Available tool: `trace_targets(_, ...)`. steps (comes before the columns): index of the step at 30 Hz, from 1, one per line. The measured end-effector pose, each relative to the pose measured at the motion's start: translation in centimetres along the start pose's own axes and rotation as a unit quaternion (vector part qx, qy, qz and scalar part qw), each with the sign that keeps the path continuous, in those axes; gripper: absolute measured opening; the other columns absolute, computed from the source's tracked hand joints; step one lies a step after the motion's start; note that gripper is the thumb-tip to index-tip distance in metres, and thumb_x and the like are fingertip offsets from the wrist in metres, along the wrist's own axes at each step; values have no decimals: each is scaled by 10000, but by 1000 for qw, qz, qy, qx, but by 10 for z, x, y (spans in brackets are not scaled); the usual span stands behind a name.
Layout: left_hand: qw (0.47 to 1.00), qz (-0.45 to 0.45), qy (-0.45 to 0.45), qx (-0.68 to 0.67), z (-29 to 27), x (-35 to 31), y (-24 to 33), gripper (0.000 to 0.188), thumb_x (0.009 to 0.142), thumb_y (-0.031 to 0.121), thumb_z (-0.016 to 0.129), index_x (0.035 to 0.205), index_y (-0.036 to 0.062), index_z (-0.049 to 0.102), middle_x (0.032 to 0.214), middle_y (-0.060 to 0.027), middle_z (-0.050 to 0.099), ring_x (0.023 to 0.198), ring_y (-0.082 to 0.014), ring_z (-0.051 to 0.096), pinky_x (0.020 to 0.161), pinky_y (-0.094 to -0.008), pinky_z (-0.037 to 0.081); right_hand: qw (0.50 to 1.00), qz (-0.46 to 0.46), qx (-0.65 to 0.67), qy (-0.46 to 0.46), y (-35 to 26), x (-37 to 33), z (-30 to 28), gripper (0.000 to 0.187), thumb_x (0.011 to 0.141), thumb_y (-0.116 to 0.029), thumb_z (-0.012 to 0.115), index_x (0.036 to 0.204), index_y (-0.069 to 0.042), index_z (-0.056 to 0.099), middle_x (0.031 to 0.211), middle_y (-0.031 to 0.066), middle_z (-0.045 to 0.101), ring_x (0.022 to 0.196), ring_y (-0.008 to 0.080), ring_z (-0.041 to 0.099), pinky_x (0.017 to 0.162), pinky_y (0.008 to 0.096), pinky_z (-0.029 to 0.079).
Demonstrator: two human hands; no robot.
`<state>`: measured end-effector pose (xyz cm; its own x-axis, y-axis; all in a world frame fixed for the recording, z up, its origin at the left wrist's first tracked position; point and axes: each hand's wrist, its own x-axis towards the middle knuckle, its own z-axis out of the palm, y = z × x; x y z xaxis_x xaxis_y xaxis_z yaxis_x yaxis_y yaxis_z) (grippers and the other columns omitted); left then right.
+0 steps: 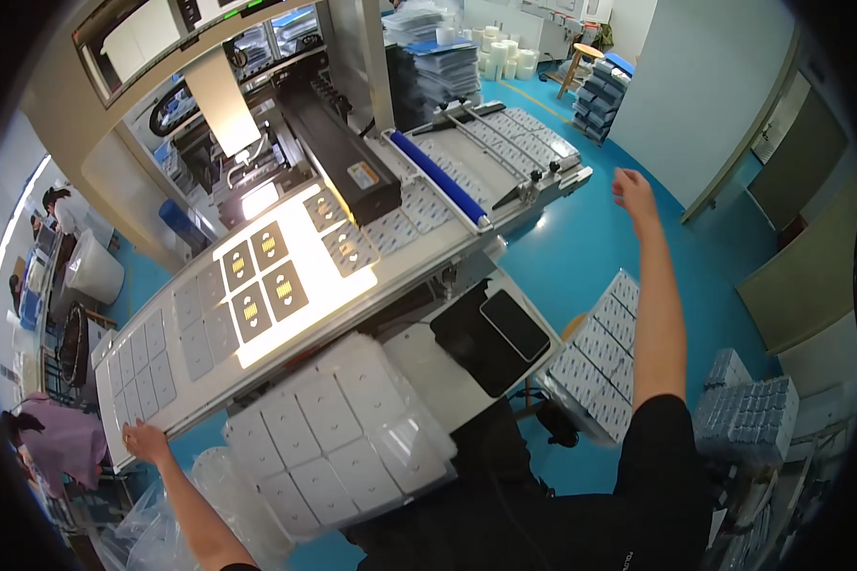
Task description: Sort and place component sheets into trays and seal them with plastic film.
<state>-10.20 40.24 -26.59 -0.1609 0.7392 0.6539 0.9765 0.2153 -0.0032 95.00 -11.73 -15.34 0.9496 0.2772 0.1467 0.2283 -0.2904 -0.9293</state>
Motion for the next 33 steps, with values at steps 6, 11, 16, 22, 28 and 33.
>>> trace_targets(6,999,-20,-24,23,-10,-5,18,410,1094,242,627,1379,-51,601,1363,-251,665,1330,-416,596,1133,-517,460,966,49,-253,39,72,168,68,742,1092,-625,474,1271,64,687,1156,241,752,976,378,750,791,498,595)
trace_targets(11,999,-23,-25,15,0,-7,34,396,1091,193,632,1393,-54,566,1374,-248,633,1329,-422,583,1116,-526,466,962,156,-221,-40,114,222,74,835,1078,-670,459,1340,96,660,1263,283,722,796,474,750,736,603,621)
trace_targets(16,997,-27,-21,74,-46,-9,12,364,1091,162,622,1376,-56,561,1366,-250,627,1325,-426,579,1105,-526,472,962,180,-191,-70,109,244,127,781,1023,-626,663,1322,95,668,1233,302,714,742,400,735,660,578,619)
trace_targets(22,999,-23,-49,1,32,-13,78,380,1077,142,616,1379,-81,557,1379,-280,623,1336,-442,575,1117,-524,476,881,107,-444,-125,168,353,12,523,884,-40,770,1390,47,673,1204,235,740,815,367,773,663,519,654)
trace_targets(28,998,-42,-26,42,-33,-4,34,397,1064,121,637,1398,-72,540,1394,-276,604,1352,-433,558,1145,-516,459,951,136,183,208,39,258,111,419,882,65,668,1261,-49,807,1262,198,782,1023,289,790,852,378,651)
trace_targets(33,999,-34,-28,16,-14,-8,38,396,1058,113,638,1391,-79,542,1399,-279,600,1366,-433,544,1153,-516,453,918,-159,-125,340,-14,258,70,377,933,-71,676,1292,-67,791,1132,161,815,943,293,790,852,401,620)
